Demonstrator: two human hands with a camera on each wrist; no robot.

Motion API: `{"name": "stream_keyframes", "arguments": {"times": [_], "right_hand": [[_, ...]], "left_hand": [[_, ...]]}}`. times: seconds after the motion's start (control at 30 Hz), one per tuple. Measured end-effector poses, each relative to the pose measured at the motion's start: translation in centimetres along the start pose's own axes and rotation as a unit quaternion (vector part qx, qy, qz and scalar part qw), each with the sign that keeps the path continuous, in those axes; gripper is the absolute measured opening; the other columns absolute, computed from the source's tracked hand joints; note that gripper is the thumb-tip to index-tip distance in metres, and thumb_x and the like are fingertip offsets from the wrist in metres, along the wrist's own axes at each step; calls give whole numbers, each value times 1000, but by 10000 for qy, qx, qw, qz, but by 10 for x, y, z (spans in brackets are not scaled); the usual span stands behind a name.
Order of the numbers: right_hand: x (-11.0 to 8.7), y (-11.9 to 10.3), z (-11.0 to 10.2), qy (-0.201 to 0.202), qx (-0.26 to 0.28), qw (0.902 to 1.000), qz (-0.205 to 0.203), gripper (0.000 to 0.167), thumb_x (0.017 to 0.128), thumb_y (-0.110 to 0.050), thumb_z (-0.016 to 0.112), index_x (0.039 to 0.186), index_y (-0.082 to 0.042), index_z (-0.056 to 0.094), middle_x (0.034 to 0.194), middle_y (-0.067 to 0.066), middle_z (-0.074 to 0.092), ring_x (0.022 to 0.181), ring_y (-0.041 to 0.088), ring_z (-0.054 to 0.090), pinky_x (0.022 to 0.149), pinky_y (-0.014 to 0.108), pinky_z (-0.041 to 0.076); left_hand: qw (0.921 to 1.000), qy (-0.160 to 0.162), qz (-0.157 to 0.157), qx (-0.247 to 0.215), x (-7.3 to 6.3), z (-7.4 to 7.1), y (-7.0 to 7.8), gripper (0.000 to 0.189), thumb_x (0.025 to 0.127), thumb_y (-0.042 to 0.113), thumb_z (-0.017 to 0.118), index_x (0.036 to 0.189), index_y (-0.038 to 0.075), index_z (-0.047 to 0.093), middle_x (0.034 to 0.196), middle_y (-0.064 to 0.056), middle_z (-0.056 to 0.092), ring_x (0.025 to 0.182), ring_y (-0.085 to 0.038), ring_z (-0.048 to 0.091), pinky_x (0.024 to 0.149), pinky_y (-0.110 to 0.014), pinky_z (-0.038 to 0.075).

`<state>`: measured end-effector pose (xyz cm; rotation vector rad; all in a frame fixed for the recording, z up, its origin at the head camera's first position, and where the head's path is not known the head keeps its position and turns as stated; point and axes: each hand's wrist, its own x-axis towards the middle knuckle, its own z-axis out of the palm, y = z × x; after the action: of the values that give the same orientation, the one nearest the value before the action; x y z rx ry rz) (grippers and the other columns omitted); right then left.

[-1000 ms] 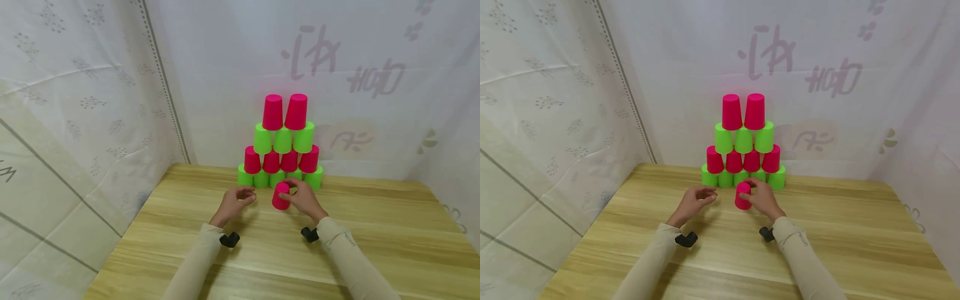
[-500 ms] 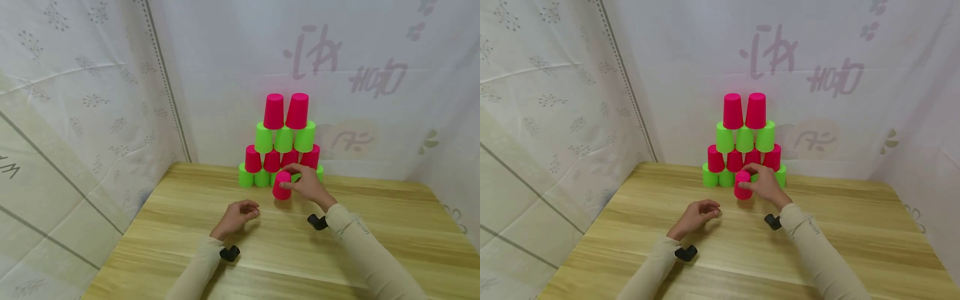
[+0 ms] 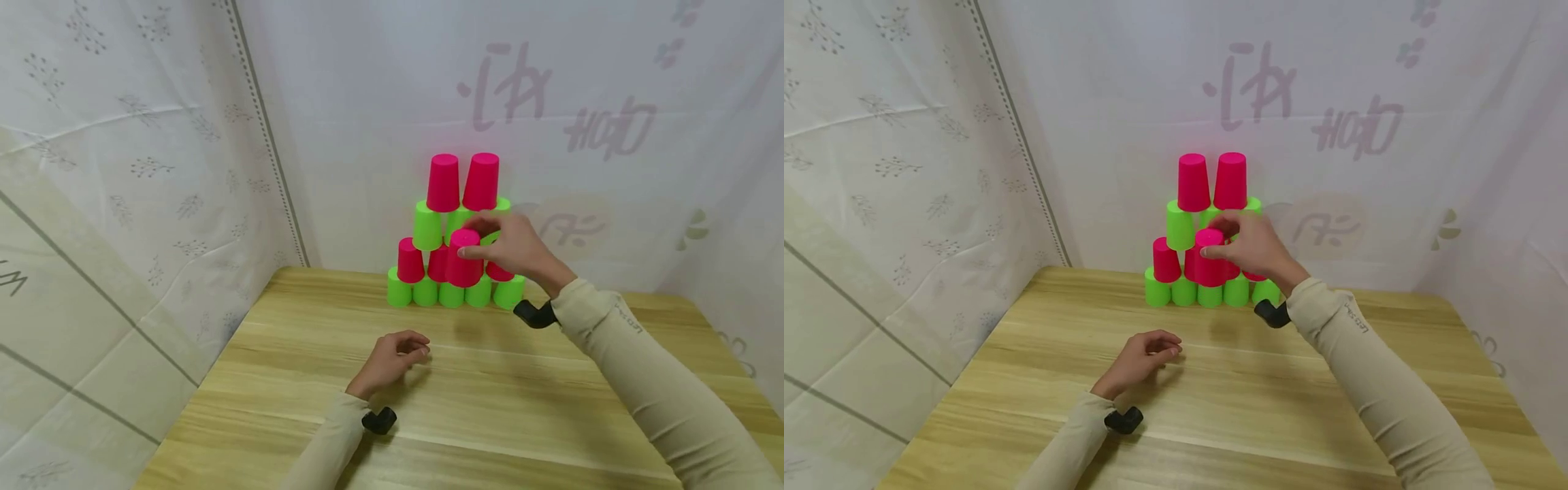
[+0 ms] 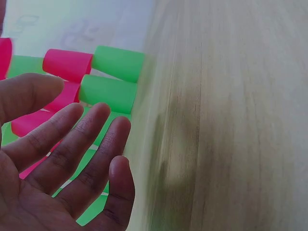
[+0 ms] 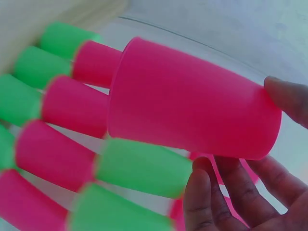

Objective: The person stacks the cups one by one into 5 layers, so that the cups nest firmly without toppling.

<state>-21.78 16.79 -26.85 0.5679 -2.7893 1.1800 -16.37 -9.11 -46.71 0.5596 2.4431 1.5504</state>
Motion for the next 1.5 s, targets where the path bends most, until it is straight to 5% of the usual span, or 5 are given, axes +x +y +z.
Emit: {"name": "stream_keyframes", "arguments": {"times": [0.27, 0.7, 1.0, 1.5], "right_hand": [[20, -40, -45, 330, 197, 9984, -414, 37, 87, -31, 77, 119, -13, 69, 107, 5, 68, 98, 23, 59, 84, 36, 49], [57, -82, -103, 827, 432, 9956, -66, 43, 88, -35, 75, 123, -12, 66, 99, -10, 67, 94, 16, 60, 75, 24, 54], [87, -93, -111, 1016, 252, 9935, 459, 49, 87, -43, 74, 126, -16, 63, 112, -5, 63, 106, 18, 58, 81, 26, 53], [101, -94, -109, 983, -76, 9889, 1110, 49, 88, -46, 72, 124, -14, 60, 98, -10, 53, 95, 12, 51, 84, 28, 52]], "left_hand": [[9999, 0, -60, -103, -4, 2, -3, 29, 96, 22, 68, 116, 1, 69, 107, -16, 76, 99, -30, 72, 71, -24, 56], [10000, -23, -35, -66, -8, 3, -1, 27, 97, 21, 67, 115, 1, 70, 105, -17, 76, 96, -29, 72, 70, -19, 52], [9999, 45, -90, 37, -10, 6, 0, 26, 96, 21, 68, 113, 1, 71, 103, -15, 76, 94, -23, 71, 72, -20, 52], [9999, 52, -31, 129, -13, 3, -3, 23, 97, 18, 67, 112, 1, 71, 100, -11, 77, 94, -18, 70, 77, -21, 53]]}}
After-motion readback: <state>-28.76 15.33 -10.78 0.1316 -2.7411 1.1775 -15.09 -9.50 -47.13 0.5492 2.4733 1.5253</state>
